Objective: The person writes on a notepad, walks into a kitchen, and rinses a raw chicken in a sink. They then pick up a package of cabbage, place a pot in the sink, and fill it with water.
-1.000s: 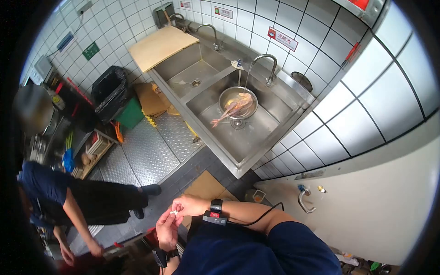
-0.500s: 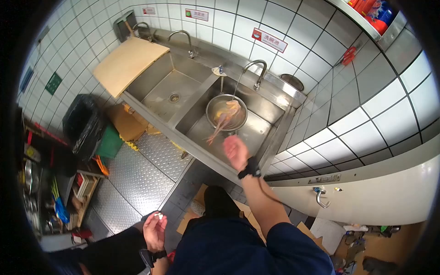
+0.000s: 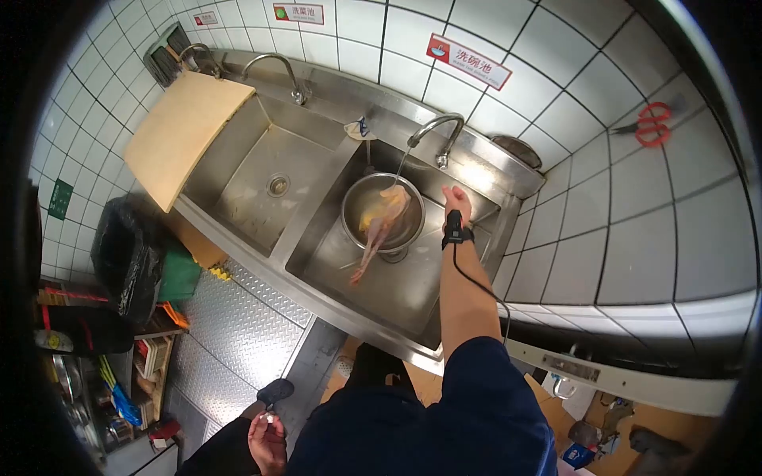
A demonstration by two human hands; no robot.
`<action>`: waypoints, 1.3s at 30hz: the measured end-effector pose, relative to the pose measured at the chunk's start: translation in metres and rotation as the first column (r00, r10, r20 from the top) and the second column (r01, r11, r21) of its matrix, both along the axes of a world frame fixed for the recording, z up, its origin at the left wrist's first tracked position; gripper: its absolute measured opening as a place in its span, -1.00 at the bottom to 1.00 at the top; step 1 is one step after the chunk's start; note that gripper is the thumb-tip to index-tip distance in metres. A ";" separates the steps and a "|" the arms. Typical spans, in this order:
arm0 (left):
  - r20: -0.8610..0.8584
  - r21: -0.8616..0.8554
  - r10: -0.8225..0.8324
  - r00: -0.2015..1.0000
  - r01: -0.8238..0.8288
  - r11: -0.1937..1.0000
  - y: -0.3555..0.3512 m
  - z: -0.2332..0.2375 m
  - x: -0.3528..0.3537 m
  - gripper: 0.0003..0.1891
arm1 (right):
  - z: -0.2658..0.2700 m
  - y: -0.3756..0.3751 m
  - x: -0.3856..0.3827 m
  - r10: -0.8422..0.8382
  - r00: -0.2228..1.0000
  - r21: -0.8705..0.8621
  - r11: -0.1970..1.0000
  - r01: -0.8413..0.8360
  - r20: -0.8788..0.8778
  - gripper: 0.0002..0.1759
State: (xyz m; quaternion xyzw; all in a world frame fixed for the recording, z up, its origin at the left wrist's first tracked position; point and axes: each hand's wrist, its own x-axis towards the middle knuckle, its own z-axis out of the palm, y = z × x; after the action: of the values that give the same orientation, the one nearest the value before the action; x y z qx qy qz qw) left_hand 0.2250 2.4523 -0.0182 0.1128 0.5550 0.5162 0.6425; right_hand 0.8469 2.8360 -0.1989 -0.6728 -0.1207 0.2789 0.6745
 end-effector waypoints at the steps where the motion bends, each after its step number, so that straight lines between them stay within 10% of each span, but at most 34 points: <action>1: -0.375 0.127 -0.249 0.893 0.316 0.940 0.003 -0.012 -0.014 -0.65 | -0.028 0.015 0.022 0.034 0.993 -0.003 0.999 -0.033 0.111 -0.68; 2: -0.707 0.115 -0.378 0.598 0.624 0.773 0.000 -0.022 -0.025 -0.64 | -0.054 0.030 0.040 0.014 0.954 -0.108 0.994 0.019 0.300 -0.55; 3: -0.705 0.099 -0.385 0.595 0.620 0.778 0.016 -0.007 -0.007 -0.64 | -0.031 0.034 0.034 0.079 0.927 -0.263 0.965 0.022 0.368 -0.40; 4: -0.397 0.026 -0.158 0.904 0.183 0.983 0.048 0.021 0.027 -0.72 | 0.002 0.038 0.026 0.153 0.893 -0.408 0.912 0.037 0.423 -0.24; 5: -0.103 -0.204 0.230 0.968 -0.247 0.947 0.068 0.035 0.045 -0.79 | 0.005 0.046 0.029 0.203 0.837 -0.459 0.886 0.063 0.508 -0.08; 16: -0.108 -0.281 0.240 0.965 -0.261 0.924 0.110 0.034 0.069 -0.81 | 0.016 0.085 0.036 0.379 0.620 -0.538 0.839 0.083 0.687 -0.48; 33: -0.101 -0.304 0.209 0.973 -0.230 0.925 0.110 0.037 0.068 -0.77 | 0.020 0.068 0.041 0.377 0.765 -0.534 0.844 -0.050 0.523 -0.52; 39: -0.076 -0.297 0.194 0.978 -0.208 0.932 0.108 0.036 0.067 -0.78 | -0.064 0.045 0.046 0.228 0.838 -0.465 0.885 0.035 0.497 -0.58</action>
State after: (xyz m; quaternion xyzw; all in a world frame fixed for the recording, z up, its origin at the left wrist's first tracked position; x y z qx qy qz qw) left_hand 0.2924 2.5599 0.0178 -0.0329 0.6505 0.4852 0.5833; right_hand 0.8926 2.8809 -0.2628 -0.8554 -0.2706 0.1339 0.4209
